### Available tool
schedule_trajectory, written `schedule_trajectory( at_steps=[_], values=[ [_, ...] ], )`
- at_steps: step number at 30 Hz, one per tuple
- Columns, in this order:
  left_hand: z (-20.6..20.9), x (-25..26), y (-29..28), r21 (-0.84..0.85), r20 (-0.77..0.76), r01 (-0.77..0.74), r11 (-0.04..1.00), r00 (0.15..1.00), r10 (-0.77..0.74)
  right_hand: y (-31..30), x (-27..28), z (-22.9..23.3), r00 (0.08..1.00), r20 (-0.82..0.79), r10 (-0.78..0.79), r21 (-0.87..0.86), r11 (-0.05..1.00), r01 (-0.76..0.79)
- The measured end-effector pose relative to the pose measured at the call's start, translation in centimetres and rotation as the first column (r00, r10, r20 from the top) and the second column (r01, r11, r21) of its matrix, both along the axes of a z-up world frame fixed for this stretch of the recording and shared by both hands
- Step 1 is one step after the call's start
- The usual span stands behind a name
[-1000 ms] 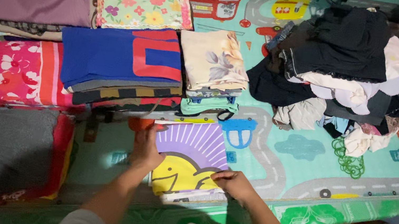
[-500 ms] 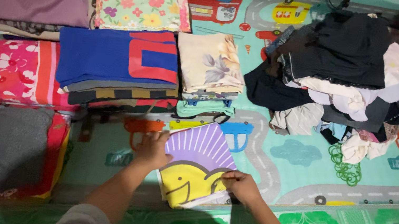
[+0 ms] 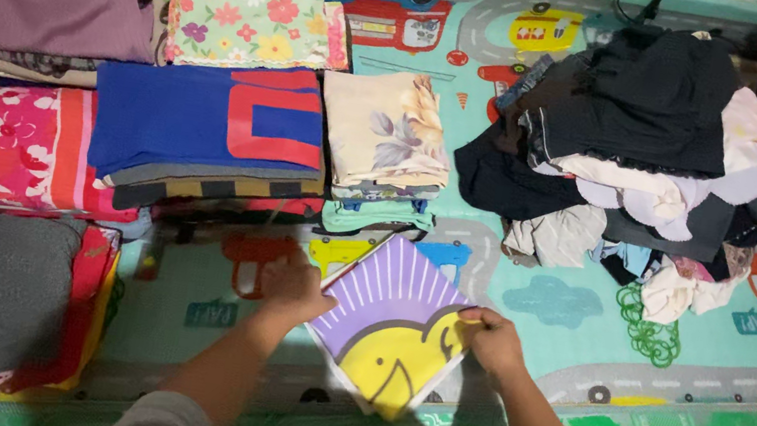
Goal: The person folds a white shirt and a pair of dark trousers by hand, smoothing the fabric and placing them onto separate stacks on a bed.
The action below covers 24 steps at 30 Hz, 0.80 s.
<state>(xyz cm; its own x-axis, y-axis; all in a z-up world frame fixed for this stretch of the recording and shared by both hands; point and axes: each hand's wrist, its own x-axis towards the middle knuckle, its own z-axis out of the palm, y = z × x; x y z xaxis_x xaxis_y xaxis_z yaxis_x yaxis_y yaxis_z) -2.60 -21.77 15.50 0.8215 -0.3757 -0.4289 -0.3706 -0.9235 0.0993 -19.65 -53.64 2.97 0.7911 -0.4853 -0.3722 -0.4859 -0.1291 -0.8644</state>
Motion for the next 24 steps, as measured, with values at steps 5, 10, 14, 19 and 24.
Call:
schedule_trajectory(
  at_steps=[5,10,14,19,24],
  values=[
    [-1.4,0.2,-0.9,-0.185,-0.042,-0.052,0.981,0.998,0.045,-1.7,1.2,0.8,0.979,0.144,-0.145,0.062,0.989,0.137],
    [-4.4,0.6,-1.4,-0.379,0.001,-0.042,0.924,0.999,0.046,-1.6,2.4,2.1,0.979,0.118,-0.165,0.177,0.974,0.142],
    [-6.5,0.2,-2.6,-0.538,-0.372,-0.343,0.770,0.916,0.149,-1.4,3.1,4.1,0.988,0.125,-0.091,0.111,0.991,0.077],
    [-6.7,-0.7,-3.5,-0.522,-0.373,-0.376,0.765,0.908,0.192,-2.1,3.9,5.1,0.998,-0.051,-0.028,-0.026,0.999,0.027],
    [-8.6,-0.6,-4.1,-0.473,-0.284,-0.251,0.845,0.951,0.124,-3.1,4.4,5.6,0.993,-0.115,0.010,-0.044,0.999,-0.015]
  ],
)
